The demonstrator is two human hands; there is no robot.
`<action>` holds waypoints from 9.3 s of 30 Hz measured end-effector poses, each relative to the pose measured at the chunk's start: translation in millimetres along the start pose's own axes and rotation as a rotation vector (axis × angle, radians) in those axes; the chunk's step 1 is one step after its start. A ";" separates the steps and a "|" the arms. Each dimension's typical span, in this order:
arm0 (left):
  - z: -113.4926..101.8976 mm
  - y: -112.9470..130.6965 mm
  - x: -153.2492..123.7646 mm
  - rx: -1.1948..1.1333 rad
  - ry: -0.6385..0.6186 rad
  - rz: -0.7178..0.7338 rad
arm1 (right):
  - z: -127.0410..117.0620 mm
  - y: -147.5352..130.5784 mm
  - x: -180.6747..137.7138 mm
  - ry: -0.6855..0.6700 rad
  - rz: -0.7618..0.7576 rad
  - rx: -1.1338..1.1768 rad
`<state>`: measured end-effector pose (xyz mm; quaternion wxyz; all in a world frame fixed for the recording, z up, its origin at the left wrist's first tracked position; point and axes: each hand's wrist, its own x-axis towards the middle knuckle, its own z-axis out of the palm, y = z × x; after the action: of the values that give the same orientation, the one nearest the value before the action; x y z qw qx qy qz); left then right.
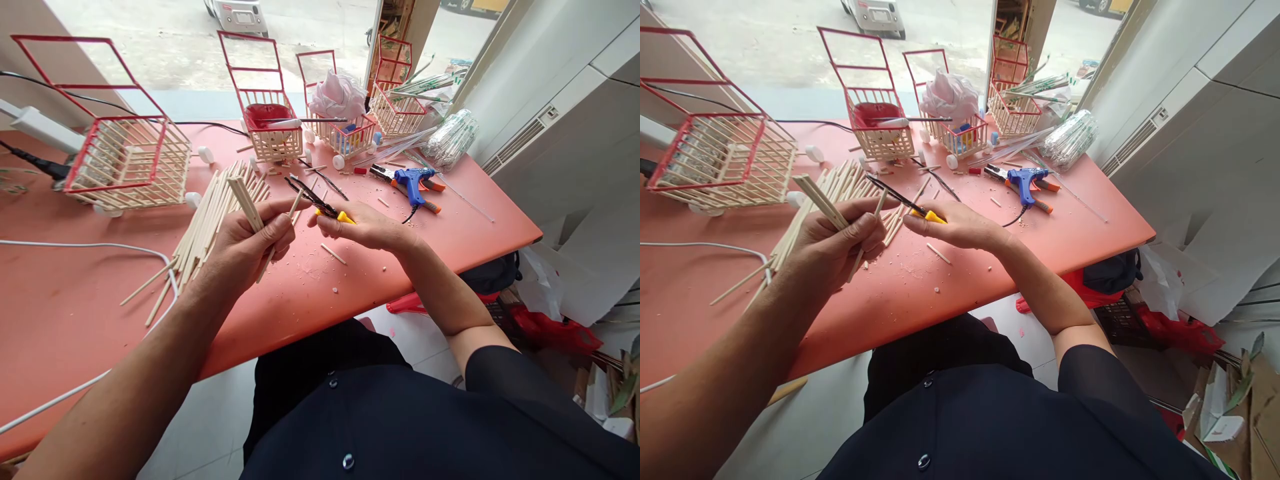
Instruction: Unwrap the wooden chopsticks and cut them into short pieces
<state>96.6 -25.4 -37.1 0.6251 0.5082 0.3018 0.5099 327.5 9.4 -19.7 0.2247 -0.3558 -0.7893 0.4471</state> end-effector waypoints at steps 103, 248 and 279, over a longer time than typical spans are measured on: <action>-10.7 -10.3 6.0 0.001 -0.075 0.035 | 9.5 6.1 -1.3 0.226 -0.070 -0.260; -3.1 -40.4 26.6 0.065 0.118 -0.010 | -3.5 31.3 6.8 0.393 0.030 -0.062; -14.4 -35.1 28.4 0.087 0.010 -0.087 | -2.7 29.8 9.0 0.407 -0.007 -0.244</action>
<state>103.8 7.5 -70.6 0.6224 0.5189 0.3487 0.4709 334.2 28.1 -43.8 0.3360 -0.4604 -0.7773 0.2665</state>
